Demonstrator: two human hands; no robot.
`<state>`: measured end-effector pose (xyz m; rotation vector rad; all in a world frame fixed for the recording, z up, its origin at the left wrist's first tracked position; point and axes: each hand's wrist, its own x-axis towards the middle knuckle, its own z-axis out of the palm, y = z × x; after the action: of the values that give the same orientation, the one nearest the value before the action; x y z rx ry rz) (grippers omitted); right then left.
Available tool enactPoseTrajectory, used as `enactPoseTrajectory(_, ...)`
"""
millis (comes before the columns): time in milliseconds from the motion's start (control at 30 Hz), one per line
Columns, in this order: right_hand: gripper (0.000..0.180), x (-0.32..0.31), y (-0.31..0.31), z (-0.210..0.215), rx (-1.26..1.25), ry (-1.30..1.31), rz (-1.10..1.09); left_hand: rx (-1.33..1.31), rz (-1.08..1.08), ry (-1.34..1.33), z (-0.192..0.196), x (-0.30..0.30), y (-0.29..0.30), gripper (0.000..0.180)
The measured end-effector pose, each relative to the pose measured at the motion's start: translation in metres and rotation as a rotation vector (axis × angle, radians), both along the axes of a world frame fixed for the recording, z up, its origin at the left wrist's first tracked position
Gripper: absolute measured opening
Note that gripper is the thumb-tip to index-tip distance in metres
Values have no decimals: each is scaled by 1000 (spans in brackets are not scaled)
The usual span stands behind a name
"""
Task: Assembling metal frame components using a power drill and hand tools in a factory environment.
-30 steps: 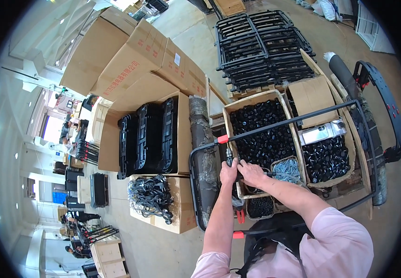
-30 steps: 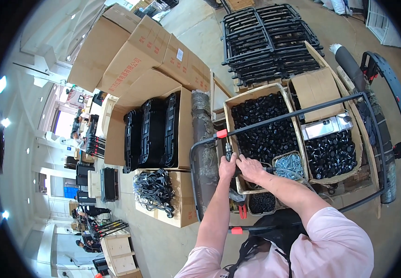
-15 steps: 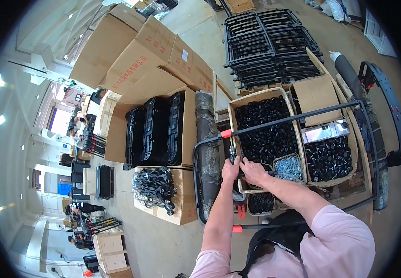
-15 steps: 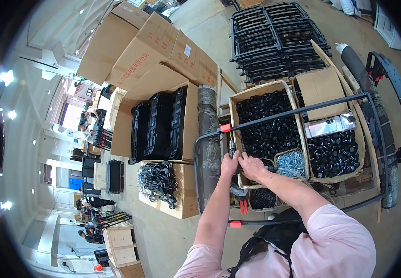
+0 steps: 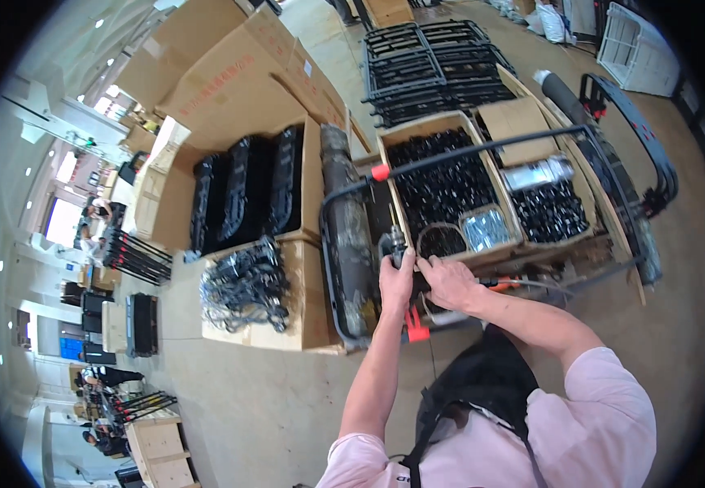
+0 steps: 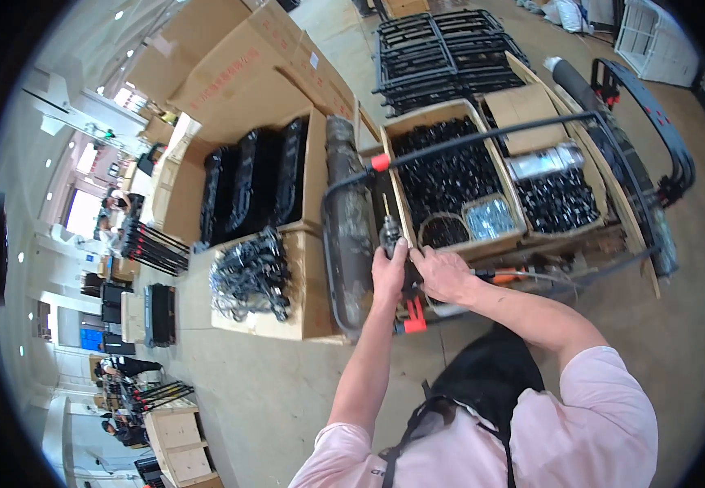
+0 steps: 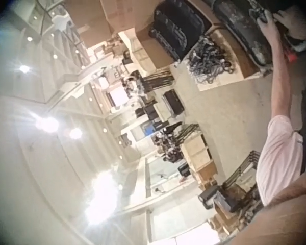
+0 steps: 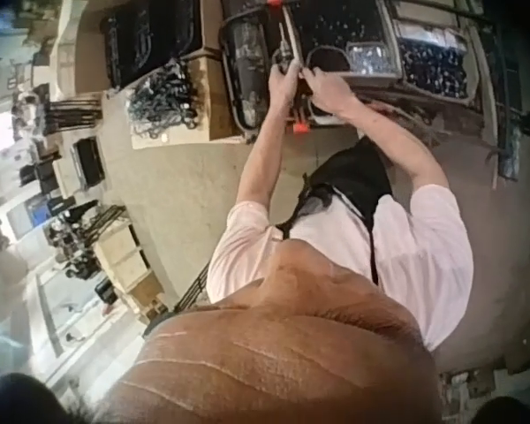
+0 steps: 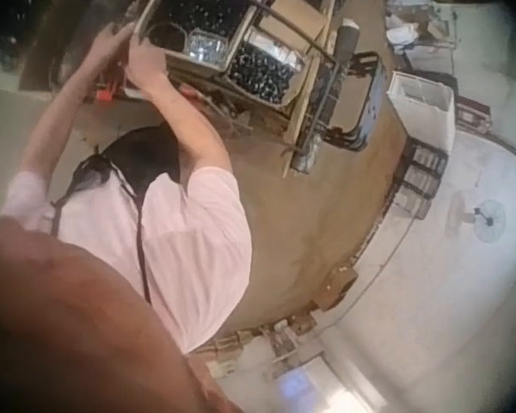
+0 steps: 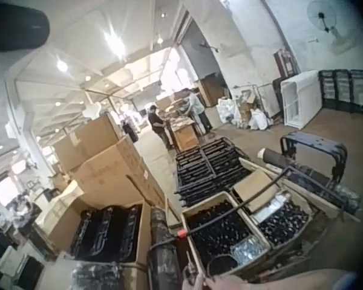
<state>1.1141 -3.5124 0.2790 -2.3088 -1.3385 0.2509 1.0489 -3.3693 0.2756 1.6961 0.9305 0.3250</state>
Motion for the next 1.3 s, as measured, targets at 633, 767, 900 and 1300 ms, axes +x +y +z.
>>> enactPoseTrajectory(633,76,-279,-130,-68,-145,211,151,-296,91,15,-117,-307,-137,42)
enactPoseTrajectory(767,70,-275,-117,-77,-127,202,120,-286,91,1,-120,-298,-123,45)
enactPoseTrajectory(900,65,-270,-107,-78,-134,191,85,-246,39,47,-114,-286,-109,48)
enactPoseTrajectory(1300,61,-266,-100,-81,-169,203,59,-173,13,113,-117,-280,-102,53)
